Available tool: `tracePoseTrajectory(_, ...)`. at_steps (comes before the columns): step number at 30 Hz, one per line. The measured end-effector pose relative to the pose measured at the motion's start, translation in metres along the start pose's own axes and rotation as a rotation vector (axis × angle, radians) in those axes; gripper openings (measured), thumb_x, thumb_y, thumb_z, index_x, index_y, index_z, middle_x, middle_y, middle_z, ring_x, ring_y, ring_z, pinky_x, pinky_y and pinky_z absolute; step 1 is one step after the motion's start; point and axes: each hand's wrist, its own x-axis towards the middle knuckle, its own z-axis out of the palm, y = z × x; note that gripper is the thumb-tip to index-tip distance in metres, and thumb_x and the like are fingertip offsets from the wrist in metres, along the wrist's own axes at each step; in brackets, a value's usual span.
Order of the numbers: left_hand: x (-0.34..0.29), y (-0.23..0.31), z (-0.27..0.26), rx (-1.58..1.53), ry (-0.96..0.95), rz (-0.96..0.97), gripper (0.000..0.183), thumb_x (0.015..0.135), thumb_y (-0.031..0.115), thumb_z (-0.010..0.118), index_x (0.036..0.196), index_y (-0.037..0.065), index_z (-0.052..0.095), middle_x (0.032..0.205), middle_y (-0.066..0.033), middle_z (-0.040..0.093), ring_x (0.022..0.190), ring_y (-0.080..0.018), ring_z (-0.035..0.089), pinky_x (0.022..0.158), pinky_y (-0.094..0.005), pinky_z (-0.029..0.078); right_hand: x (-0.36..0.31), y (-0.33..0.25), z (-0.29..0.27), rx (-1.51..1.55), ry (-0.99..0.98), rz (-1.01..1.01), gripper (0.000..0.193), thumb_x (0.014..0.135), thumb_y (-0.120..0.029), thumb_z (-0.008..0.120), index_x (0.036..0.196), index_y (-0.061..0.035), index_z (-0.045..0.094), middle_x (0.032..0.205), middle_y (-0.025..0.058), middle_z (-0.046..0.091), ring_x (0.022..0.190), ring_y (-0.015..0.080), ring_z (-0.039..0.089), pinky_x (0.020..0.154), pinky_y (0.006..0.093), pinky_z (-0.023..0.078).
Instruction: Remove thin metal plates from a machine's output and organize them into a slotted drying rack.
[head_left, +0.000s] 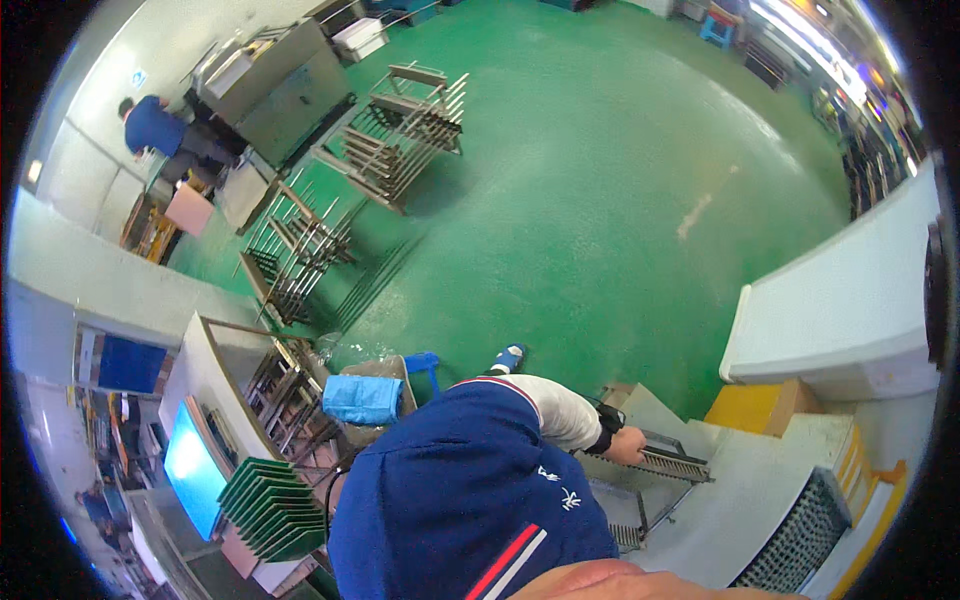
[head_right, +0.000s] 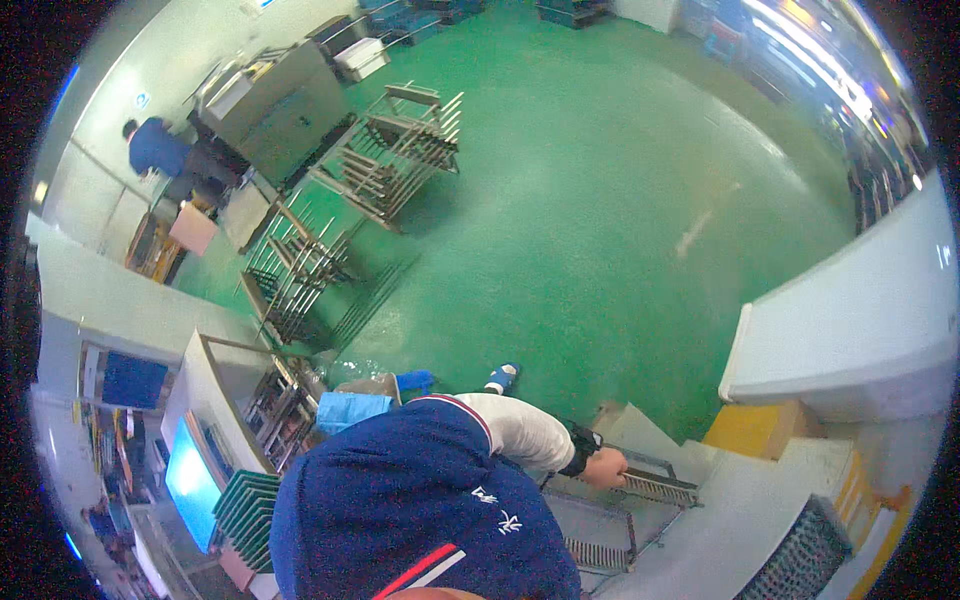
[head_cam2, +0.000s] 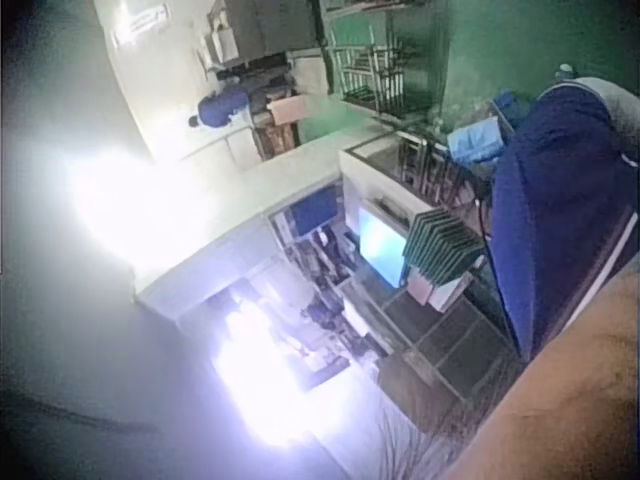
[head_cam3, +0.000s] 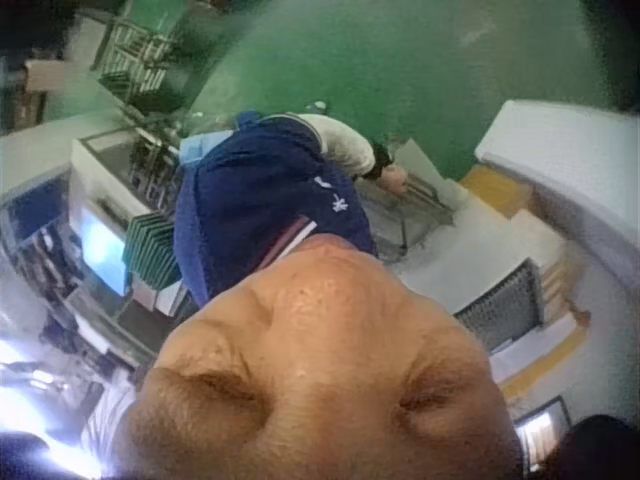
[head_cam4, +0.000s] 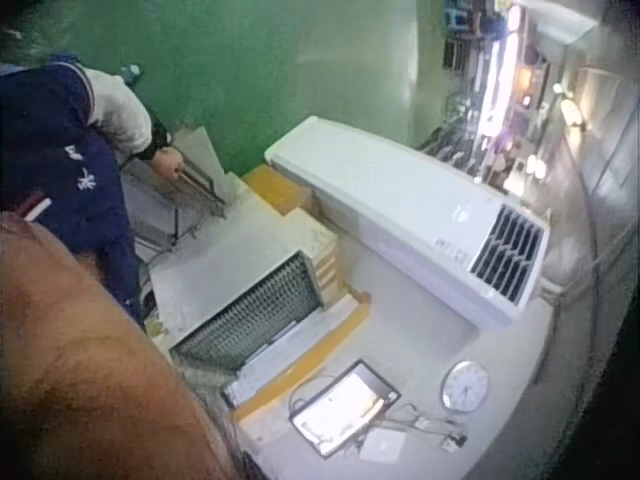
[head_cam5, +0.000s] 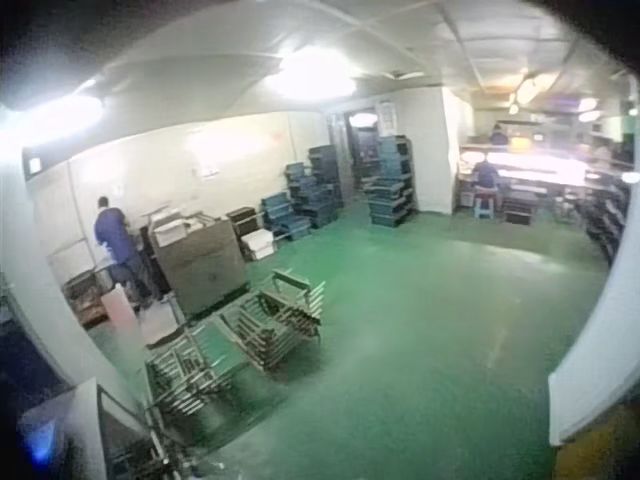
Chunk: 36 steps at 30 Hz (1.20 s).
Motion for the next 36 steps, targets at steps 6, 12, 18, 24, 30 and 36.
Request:
tracePoseTrajectory(6, -0.040, -0.010, -0.069, -0.078, 0.204, 0.372, 0.024, 0.080, 0.023, 0.060, 0.078, 0.000, 0.066, 0.066, -0.0207, 0.061, 0.063, -0.0368, 0.063, 0.060, -0.0467, 0.048, -0.001, -0.141, 0.024, 0.013, -0.048, -0.179, 0.060, 0.085, -0.046, 0.063, 0.112, 0.0083, 0.062, 0.095, 0.0239, 0.066, 0.081, 0.0377, 0.063, 0.071, 0.0502, 0.049)
tracePoseTrajectory(12, -0.107, -0.031, -0.199, -0.077, 0.296, 0.445, 0.024, 0.077, 0.020, 0.060, 0.074, -0.004, 0.063, 0.069, -0.0251, 0.060, 0.063, -0.0397, 0.061, 0.060, -0.0475, 0.047, -0.057, -0.278, 0.073, 0.030, -0.100, -0.297, 0.060, 0.084, -0.045, 0.065, 0.112, 0.0084, 0.062, 0.096, 0.0232, 0.066, 0.081, 0.0367, 0.063, 0.071, 0.0498, 0.049)
tracePoseTrajectory(18, -0.148, -0.086, -0.325, -0.180, 0.462, 0.435, 0.024, 0.079, 0.021, 0.060, 0.078, -0.003, 0.062, 0.070, -0.0248, 0.059, 0.063, -0.0392, 0.060, 0.061, -0.0460, 0.047, -0.127, -0.394, 0.105, 0.062, -0.139, -0.319, 0.061, 0.083, -0.044, 0.067, 0.113, 0.0086, 0.062, 0.097, 0.0225, 0.066, 0.081, 0.0357, 0.063, 0.071, 0.0494, 0.049)
tracePoseTrajectory(24, -0.187, -0.137, -0.430, -0.157, 0.741, 0.387, 0.030, 0.085, 0.024, 0.060, 0.075, -0.004, 0.057, 0.072, -0.0254, 0.056, 0.070, -0.0425, 0.057, 0.065, -0.0492, 0.045, -0.191, -0.500, 0.140, 0.128, -0.232, -0.326, 0.061, 0.082, -0.043, 0.069, 0.114, 0.0088, 0.061, 0.098, 0.0218, 0.066, 0.081, 0.0347, 0.064, 0.071, 0.0490, 0.050)
tracePoseTrajectory(30, -0.235, -0.184, -0.530, -0.134, 0.922, 0.239, 0.031, 0.088, 0.025, 0.061, 0.077, -0.004, 0.060, 0.076, -0.0245, 0.058, 0.075, -0.0420, 0.058, 0.067, -0.0492, 0.044, -0.235, -0.635, 0.225, 0.574, -0.602, -0.378, 0.058, 0.072, -0.024, 0.080, 0.115, 0.0086, 0.059, 0.104, 0.0180, 0.065, 0.084, 0.0292, 0.064, 0.073, 0.0443, 0.052)
tracePoseTrajectory(36, -0.260, -0.246, -0.630, -0.123, 1.300, 0.144, 0.033, 0.089, 0.026, 0.061, 0.075, -0.004, 0.058, 0.071, -0.0238, 0.055, 0.068, -0.0404, 0.055, 0.061, -0.0464, 0.042, -0.279, -0.802, 0.359, 0.575, -0.775, -0.608, 0.057, 0.069, -0.018, 0.083, 0.113, 0.0078, 0.058, 0.103, 0.0152, 0.065, 0.085, 0.0286, 0.064, 0.072, 0.0430, 0.052)
